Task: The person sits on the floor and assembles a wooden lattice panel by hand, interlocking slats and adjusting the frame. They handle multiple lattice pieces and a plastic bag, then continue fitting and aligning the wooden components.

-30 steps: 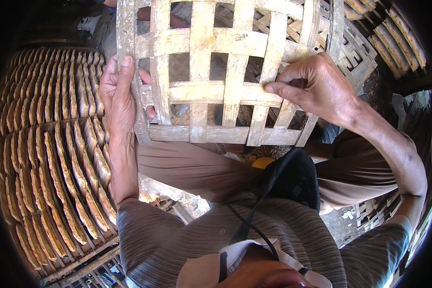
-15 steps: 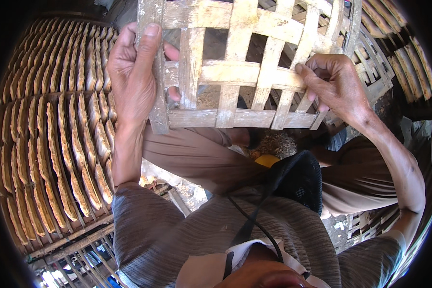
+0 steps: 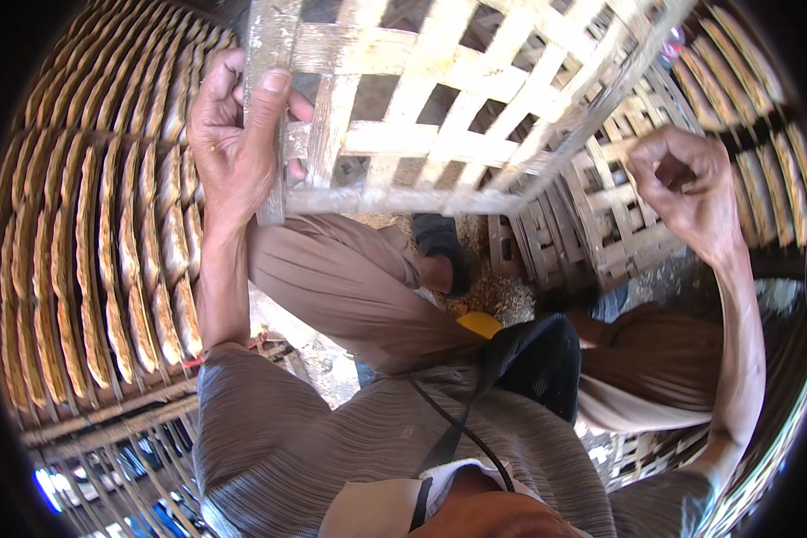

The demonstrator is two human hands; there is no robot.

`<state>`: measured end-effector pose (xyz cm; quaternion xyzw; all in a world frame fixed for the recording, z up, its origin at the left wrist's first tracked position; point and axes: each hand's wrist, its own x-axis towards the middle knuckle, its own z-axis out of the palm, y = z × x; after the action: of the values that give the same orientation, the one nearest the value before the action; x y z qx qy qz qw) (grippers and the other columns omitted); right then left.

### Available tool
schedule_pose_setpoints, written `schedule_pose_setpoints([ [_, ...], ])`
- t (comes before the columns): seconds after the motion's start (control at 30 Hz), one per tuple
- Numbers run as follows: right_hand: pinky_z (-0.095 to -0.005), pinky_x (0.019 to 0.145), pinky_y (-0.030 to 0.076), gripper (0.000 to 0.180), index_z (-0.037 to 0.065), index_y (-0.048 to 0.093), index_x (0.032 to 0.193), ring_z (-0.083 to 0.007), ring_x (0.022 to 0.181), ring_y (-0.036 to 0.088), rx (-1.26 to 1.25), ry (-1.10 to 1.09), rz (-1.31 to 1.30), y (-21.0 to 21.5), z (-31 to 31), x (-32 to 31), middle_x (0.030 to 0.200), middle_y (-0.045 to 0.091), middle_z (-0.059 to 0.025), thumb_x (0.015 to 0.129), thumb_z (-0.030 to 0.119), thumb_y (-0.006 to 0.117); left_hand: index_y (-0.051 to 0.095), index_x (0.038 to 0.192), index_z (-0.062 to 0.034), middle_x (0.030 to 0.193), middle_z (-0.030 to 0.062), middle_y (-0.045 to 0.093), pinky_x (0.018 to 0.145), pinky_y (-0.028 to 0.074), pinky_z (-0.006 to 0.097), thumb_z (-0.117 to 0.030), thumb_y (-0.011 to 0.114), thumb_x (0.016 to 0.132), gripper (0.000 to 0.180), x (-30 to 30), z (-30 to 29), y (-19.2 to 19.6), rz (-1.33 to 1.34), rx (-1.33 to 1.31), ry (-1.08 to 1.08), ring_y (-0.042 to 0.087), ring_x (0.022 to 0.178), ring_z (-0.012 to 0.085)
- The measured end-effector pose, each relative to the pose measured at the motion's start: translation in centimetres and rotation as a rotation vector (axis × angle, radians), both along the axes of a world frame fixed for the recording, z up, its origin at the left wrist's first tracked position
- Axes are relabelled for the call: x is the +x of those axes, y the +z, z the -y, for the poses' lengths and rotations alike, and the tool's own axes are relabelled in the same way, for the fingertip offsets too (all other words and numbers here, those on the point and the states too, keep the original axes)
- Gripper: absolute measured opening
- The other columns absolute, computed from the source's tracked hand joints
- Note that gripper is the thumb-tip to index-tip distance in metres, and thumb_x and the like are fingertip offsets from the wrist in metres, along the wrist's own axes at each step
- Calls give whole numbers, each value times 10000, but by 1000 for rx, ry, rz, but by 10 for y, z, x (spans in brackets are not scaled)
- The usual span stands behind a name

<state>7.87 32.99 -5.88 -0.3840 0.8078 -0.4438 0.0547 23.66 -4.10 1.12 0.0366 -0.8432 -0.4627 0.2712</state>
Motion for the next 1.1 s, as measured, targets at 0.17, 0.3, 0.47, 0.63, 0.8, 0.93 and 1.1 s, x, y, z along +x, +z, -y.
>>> schedule_pose_setpoints([
  [0.17, -321, 560, 494, 174, -29, 694, 907, -135, 631, 629, 287, -97, 138, -4, -11, -17, 772, 685, -98, 1010, 111, 682, 605, 1229, 25, 865, 73, 736, 506, 501, 195, -109, 688, 1022, 260, 20, 31, 10, -117, -373, -7, 691, 753, 73],
  [0.3, -403, 730, 564, 143, -47, 736, 1037, -350, 818, 738, 491, -59, -101, -14, -23, -34, 985, 754, -223, 971, 61, 670, 595, 1237, 48, 851, 90, 729, 575, 508, 224, -98, 662, 1035, 258, 44, 78, 11, -170, -516, 29, 679, 751, 98],
  [0.47, -442, 799, 573, 201, -29, 724, 1085, -374, 878, 737, 654, -79, -100, -51, -47, -58, 1024, 752, -214, 937, 106, 720, 609, 1200, 20, 786, 53, 719, 566, 453, 212, -102, 647, 1055, 193, 69, 108, -19, -400, -431, 183, 603, 631, 56],
  [0.63, -462, 934, 526, 341, -11, 661, 1224, -404, 1042, 684, 664, 45, -240, -91, -75, -94, 1133, 702, -206, 922, 122, 746, 627, 1056, -49, 759, 46, 706, 617, 412, 229, -267, 588, 1099, 225, 94, 128, -29, -543, -386, 489, 567, 638, 55],
  [0.8, -440, 1200, 383, 583, -27, 598, 1379, -403, 1405, 502, 888, 74, 38, -124, -75, -93, 1451, 573, -256, 872, 165, 813, 643, 967, -71, 717, 4, 660, 554, 346, 224, -282, 570, 1105, 262, 103, 163, -49, -633, -365, 648, 496, 577, 38],
  [0.93, -419, 1234, 340, 729, -31, 527, 1469, -390, 1459, 454, 877, 173, 73, -119, -52, -74, 1548, 500, -256, 835, 145, 840, 657, 1004, -51, 763, 30, 690, 603, 420, 250, -258, 594, 1096, 235, 127, 224, -96, -456, -102, 779, 546, 636, 72],
  [1.1, -420, 1237, 337, 791, -26, 481, 1514, -392, 1478, 434, 900, 155, 74, -121, -52, -73, 1590, 454, -256, 830, 148, 839, 674, 985, -36, 777, 65, 678, 442, 467, 306, -325, 596, 1088, 317, 124, 238, -158, -244, 209, 1013, 542, 584, 113],
])
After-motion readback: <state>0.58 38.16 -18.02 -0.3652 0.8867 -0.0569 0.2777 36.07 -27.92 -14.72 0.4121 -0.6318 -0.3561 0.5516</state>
